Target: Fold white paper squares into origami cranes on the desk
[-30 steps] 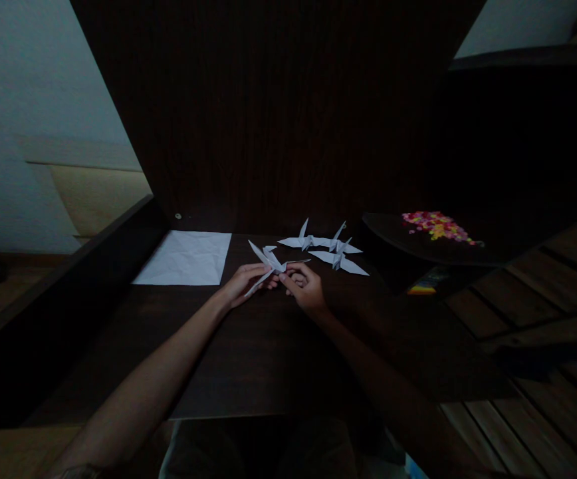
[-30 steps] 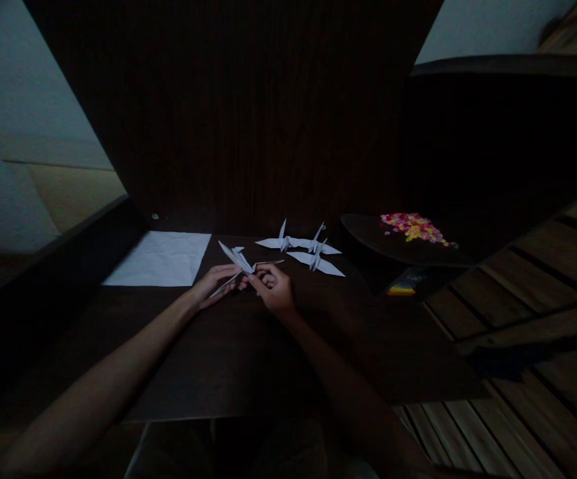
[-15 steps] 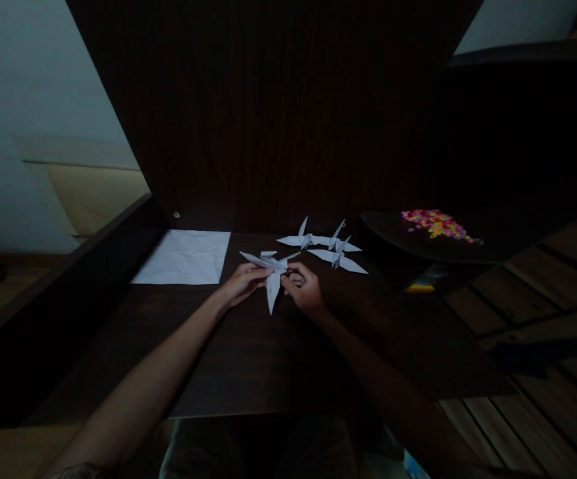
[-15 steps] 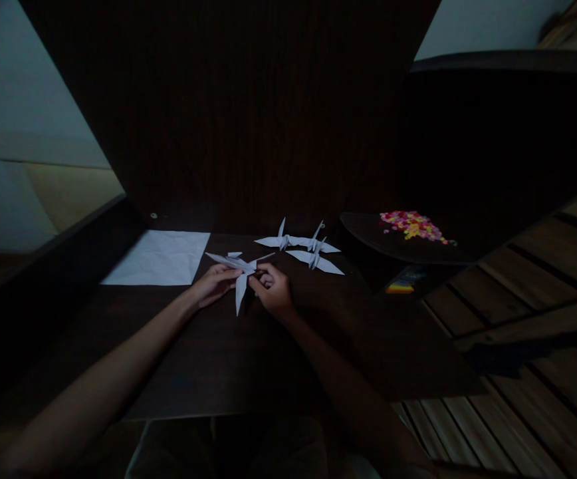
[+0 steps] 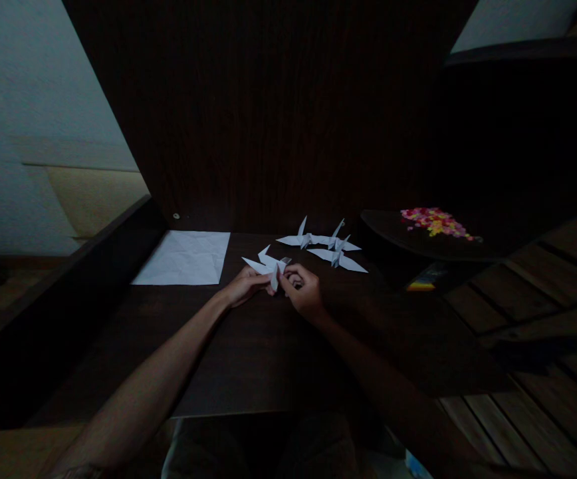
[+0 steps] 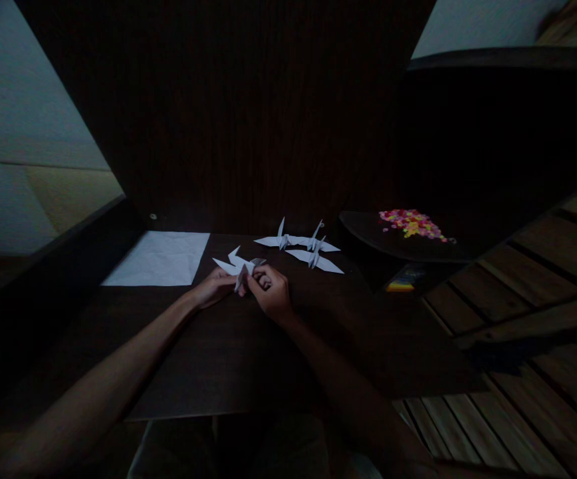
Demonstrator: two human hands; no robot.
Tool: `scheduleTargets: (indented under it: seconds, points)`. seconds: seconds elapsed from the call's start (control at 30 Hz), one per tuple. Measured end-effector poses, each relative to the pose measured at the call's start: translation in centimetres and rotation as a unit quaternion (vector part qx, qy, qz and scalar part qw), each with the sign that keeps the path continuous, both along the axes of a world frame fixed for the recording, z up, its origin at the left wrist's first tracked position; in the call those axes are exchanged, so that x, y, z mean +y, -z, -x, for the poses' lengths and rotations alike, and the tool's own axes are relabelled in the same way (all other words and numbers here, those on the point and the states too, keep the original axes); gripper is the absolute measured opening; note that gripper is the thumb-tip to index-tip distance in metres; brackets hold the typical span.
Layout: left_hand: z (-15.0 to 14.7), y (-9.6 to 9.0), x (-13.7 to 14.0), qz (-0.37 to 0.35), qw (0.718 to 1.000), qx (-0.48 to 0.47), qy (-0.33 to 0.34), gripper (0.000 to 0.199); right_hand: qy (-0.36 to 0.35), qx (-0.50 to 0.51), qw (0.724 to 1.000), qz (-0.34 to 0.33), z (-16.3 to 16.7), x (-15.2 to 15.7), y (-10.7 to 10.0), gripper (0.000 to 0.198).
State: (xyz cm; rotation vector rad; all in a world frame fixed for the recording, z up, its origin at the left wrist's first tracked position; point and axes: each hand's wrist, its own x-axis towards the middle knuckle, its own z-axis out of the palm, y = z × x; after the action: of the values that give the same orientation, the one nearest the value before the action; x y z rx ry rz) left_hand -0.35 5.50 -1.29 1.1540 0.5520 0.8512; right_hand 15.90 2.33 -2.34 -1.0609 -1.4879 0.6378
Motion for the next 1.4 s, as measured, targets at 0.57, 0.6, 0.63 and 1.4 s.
scheduleTargets:
  seconds: [0.57,0.6,0.63,1.4]
  points:
    - [-0.1,0.4,0.3,0.018,0.997,-0.017,-0.069,0.023,-0.062,0.15,0.983,0.09,0.1,0.6,-0.3,0.032]
    - [-0.2,0.5,0.3,0.019,0.996,-0.026,-0.082,0.025,-0.07,0.157,0.981,0.095,0.1,0.7,-0.3,0.033]
    - [-0.2,0.6,0.3,0.018,0.995,-0.032,-0.089,0.027,-0.075,0.162,0.979,0.099,0.0,0.8,-0.3,0.034]
    - [-0.7,0.6,0.2,-0.011,0.984,-0.046,-0.172,0.057,-0.128,0.15,0.963,0.181,-0.2,1.2,0.1,0.039]
